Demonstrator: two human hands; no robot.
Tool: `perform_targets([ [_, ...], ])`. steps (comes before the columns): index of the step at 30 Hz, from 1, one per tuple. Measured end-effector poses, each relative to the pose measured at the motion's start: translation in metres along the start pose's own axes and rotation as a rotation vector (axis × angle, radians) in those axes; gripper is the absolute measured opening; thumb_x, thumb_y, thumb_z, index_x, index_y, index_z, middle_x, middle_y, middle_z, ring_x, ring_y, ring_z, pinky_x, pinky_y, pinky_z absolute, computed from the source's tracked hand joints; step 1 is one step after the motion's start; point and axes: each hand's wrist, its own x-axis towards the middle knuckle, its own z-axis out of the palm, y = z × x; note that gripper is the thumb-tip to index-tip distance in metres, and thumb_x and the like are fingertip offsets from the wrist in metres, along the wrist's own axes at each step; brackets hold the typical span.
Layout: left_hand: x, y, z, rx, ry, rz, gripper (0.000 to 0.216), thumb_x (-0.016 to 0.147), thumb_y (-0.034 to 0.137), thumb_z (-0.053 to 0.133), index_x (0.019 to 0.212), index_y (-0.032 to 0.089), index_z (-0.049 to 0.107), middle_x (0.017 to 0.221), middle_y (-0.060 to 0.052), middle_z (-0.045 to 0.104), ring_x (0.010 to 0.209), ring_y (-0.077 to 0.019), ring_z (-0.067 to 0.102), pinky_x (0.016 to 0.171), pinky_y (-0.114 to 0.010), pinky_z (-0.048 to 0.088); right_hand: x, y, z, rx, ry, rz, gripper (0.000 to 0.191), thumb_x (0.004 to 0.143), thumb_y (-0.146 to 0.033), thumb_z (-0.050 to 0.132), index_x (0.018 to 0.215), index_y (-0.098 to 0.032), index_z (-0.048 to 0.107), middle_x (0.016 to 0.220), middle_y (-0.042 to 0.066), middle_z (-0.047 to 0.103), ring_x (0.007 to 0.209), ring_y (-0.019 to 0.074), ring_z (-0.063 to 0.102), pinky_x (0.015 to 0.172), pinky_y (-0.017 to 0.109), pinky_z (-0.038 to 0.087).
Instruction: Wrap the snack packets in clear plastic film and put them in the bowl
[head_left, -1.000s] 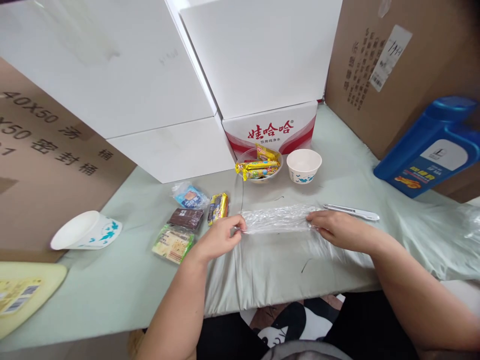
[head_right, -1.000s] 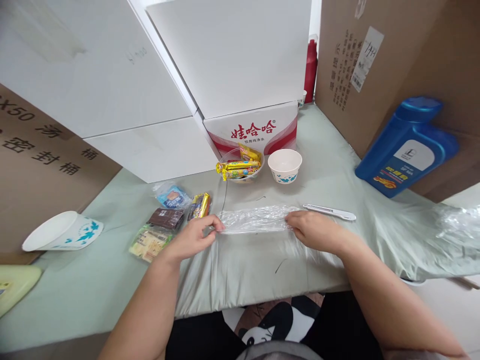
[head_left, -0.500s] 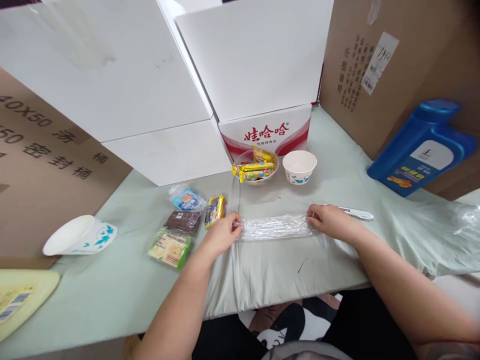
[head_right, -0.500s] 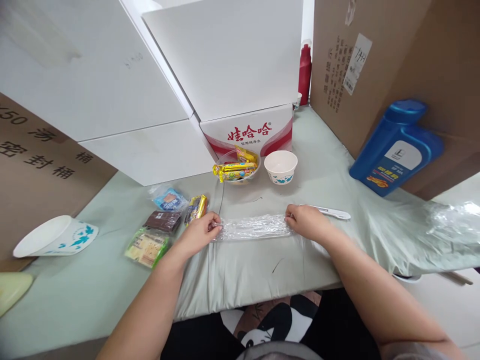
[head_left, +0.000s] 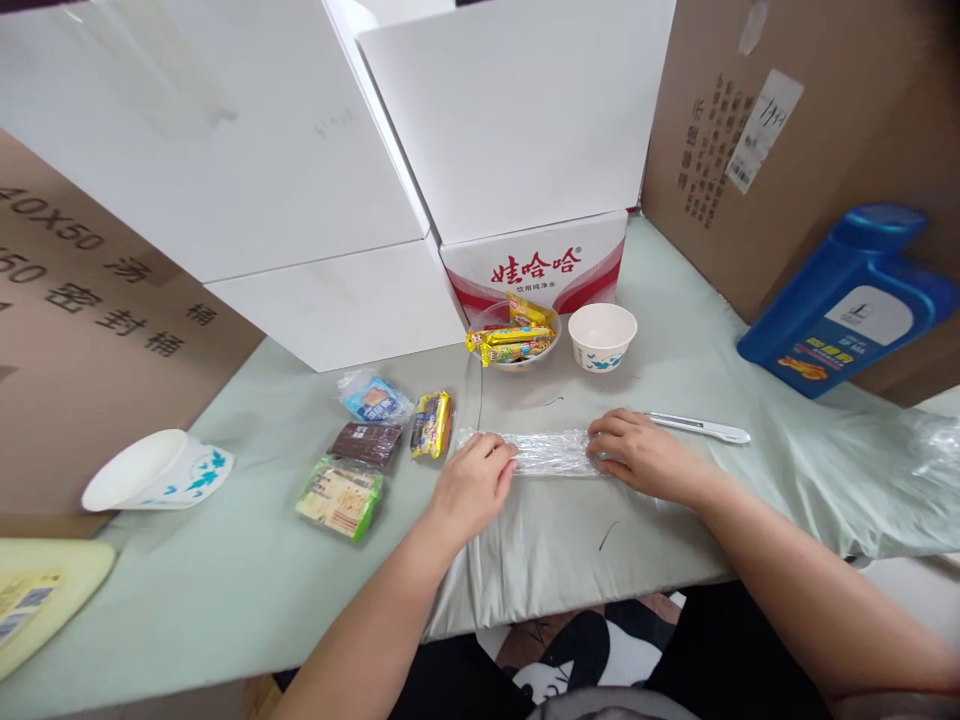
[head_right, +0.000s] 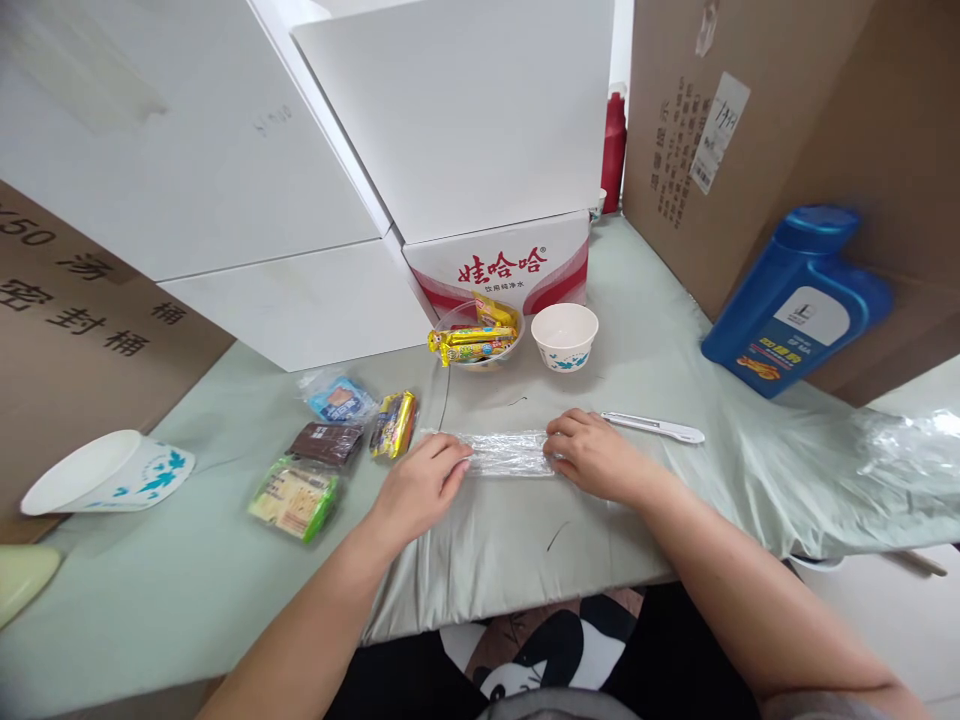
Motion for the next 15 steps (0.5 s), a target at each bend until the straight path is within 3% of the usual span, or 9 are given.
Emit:
perform_targets([
  [2, 0.001, -0.002, 0.005, 0.037, -0.104, -0.055, 0.023, 0.091, 0.021, 0.050, 0.110, 0.020, 0.065, 0.104, -0.008, 0.063, 0.097, -0.0245, 0.058, 0.084, -0.037, 0.050, -0.002, 0.002, 0.000, 0.019, -0.084, 0.015, 0.029, 0.086, -0.034, 0.064, 0.111, -0.022, 0.066, 0.125, 0.010, 0.060, 0.115, 0.0278, 0.052, 0.098, 0.045, 0.041],
  [5, 0.002, -0.008, 0.011, 0.127, -0.131, -0.165, 0.028, 0.091, 0.026, 0.053, 0.116, 0.017, 0.063, 0.110, -0.011, 0.062, 0.104, -0.0289, 0.056, 0.088, -0.042, 0.049, -0.006, 0.005, -0.003, 0.016, -0.151, 0.037, 0.053, 0.072, -0.041, 0.076, 0.120, -0.022, 0.063, 0.134, 0.012, 0.054, 0.122, 0.0328, 0.047, 0.101, 0.049, 0.039],
  [9, 0.001, -0.011, 0.016, 0.137, -0.060, -0.155, 0.036, 0.090, 0.025, 0.055, 0.124, 0.015, 0.058, 0.125, -0.015, 0.058, 0.113, -0.0313, 0.055, 0.095, -0.046, 0.046, -0.008, 0.001, -0.005, 0.012, -0.130, 0.018, 0.032, 0.082, -0.015, 0.060, 0.113, -0.018, 0.064, 0.128, 0.012, 0.057, 0.114, 0.0264, 0.053, 0.097, 0.040, 0.043],
  [12, 0.000, 0.000, 0.016, 0.098, 0.090, -0.070, 0.037, 0.089, 0.027, 0.056, 0.123, 0.012, 0.057, 0.128, -0.018, 0.056, 0.118, -0.0340, 0.051, 0.097, -0.049, 0.045, -0.008, -0.012, -0.007, 0.005, -0.115, 0.049, 0.032, 0.081, -0.002, 0.045, 0.100, -0.017, 0.065, 0.112, 0.011, 0.061, 0.096, 0.0213, 0.061, 0.084, 0.034, 0.047],
  [15, -0.003, 0.021, 0.013, -0.044, 0.185, 0.181, 0.044, 0.087, 0.038, 0.060, 0.122, 0.012, 0.056, 0.119, -0.016, 0.060, 0.114, -0.0319, 0.053, 0.096, -0.047, 0.046, -0.014, -0.035, -0.013, 0.036, -0.115, 0.026, 0.023, 0.087, -0.009, 0.046, 0.097, -0.016, 0.065, 0.099, 0.010, 0.062, 0.086, 0.0206, 0.061, 0.076, 0.033, 0.047],
])
